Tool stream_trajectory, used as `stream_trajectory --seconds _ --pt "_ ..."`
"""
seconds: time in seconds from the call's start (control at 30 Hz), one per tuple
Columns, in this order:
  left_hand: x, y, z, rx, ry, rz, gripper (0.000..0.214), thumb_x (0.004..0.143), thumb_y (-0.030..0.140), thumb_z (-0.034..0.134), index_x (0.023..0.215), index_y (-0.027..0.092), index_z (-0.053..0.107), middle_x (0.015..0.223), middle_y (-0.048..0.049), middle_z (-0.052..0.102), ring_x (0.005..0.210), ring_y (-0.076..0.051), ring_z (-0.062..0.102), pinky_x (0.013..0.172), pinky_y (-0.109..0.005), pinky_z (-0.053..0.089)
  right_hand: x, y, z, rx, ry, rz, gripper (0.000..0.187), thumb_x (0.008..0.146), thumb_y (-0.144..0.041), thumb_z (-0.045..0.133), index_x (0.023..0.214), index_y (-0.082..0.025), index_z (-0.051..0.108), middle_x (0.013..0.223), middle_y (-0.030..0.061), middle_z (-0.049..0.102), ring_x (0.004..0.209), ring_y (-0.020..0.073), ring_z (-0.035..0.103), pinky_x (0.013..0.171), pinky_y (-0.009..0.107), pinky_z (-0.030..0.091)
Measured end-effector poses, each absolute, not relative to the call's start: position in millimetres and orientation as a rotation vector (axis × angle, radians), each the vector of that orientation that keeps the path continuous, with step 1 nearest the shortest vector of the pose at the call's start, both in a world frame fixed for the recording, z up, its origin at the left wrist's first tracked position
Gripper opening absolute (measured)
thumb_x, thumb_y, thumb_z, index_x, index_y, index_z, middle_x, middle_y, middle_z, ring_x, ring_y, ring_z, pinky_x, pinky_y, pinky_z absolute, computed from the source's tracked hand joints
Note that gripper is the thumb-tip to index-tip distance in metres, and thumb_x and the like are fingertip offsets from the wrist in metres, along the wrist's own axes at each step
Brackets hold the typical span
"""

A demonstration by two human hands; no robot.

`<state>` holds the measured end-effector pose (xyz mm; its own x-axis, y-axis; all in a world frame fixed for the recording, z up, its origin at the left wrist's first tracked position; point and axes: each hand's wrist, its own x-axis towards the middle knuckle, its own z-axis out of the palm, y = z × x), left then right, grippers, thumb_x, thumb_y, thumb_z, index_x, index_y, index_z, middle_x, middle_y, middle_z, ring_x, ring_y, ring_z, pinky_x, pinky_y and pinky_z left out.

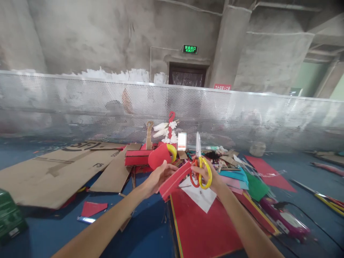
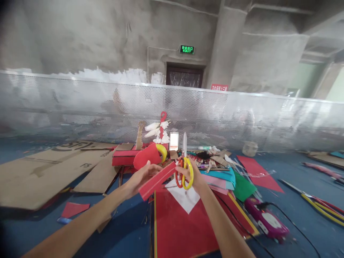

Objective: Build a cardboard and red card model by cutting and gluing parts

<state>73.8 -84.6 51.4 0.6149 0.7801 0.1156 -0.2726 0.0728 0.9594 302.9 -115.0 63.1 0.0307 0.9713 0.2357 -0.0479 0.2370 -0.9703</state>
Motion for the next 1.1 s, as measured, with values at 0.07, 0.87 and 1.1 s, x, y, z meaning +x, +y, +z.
stream_trajectory --seconds 0.07,0.87,1.1 --pt "72 -85 51 1.410 0.537 0.778 0.049 0.081 0.060 0.066 0.100 0.016 0.074 0.090 -0.0145 0.071 0.075 -0.021 0.067 0.066 -0.030 0.051 298 -118 63 -1.022 -1.366 1.050 0.045 0.070 -0.035 0.073 0.106 -0.021 0.048 0.067 -0.0070 0.056 0.042 0.0099 0.052 0.036 0.020 0.040" --pt "57 -66 42 2.056 0.722 0.598 0.040 0.078 0.051 0.070 0.057 0.019 0.058 0.049 0.0044 0.046 0.041 -0.010 0.039 0.045 -0.024 0.021 292 -101 43 -1.078 -1.310 0.939 0.049 0.069 -0.043 0.077 0.106 -0.021 0.053 0.063 -0.0079 0.052 0.035 0.0054 0.040 0.031 0.018 0.032" --pt "55 -55 41 1.485 0.731 0.942 0.036 0.083 0.055 0.065 0.084 0.020 0.059 0.051 0.0040 0.056 0.034 -0.012 0.051 0.039 -0.022 0.023 287 -116 58 -1.101 -1.299 1.184 0.050 0.075 -0.059 0.068 0.103 -0.023 0.049 0.055 -0.0096 0.046 0.034 0.0081 0.041 0.029 0.018 0.034"
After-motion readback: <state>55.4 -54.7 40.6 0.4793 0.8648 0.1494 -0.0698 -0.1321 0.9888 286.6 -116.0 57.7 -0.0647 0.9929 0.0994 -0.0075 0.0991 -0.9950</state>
